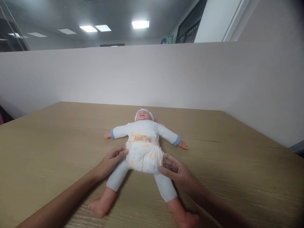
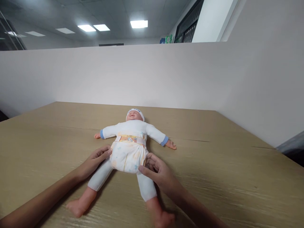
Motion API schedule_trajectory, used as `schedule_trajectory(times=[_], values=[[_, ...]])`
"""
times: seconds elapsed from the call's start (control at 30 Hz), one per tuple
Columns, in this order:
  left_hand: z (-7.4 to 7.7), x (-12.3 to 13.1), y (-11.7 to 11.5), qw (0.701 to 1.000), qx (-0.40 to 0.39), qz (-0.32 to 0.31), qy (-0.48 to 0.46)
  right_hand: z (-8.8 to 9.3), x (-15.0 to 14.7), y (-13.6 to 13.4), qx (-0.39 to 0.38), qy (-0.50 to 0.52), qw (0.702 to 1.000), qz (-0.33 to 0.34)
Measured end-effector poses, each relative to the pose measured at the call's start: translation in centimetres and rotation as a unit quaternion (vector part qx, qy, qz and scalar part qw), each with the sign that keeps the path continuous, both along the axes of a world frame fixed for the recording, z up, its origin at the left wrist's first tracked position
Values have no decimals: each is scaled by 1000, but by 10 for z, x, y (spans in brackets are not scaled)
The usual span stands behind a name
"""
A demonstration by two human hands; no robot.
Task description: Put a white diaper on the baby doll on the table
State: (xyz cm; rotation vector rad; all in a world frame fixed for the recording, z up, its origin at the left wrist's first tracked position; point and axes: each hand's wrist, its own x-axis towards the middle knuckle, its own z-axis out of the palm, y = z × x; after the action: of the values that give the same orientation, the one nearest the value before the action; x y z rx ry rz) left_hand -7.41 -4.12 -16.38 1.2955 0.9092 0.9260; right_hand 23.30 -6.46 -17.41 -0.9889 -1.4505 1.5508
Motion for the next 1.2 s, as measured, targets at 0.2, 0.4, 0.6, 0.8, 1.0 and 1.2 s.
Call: schedule_trajectory(times=[0.2, 0.4, 0.6, 0.8, 1.0, 1.2], values=[[-1, 0, -2, 1000, 6, 23, 13, -3, 1, -8, 51, -78, 992, -82], [5, 4, -8, 996, -8, 91, 20, -2, 4, -13, 78, -171, 968, -164], [6, 0, -8, 977, 72, 172, 107, -6, 7, -5, 47, -115, 986, -109], [-6, -11, 4, 963, 111, 190, 159, -9, 14, 5, 72, -115, 984, -117], [-16, -36, 37, 816, 352, 290, 354, -18, 41, 32, 367, -318, 818, -309], [-22, -51, 87, 732, 435, 253, 459, -26, 60, 80, 501, -399, 700, -314]])
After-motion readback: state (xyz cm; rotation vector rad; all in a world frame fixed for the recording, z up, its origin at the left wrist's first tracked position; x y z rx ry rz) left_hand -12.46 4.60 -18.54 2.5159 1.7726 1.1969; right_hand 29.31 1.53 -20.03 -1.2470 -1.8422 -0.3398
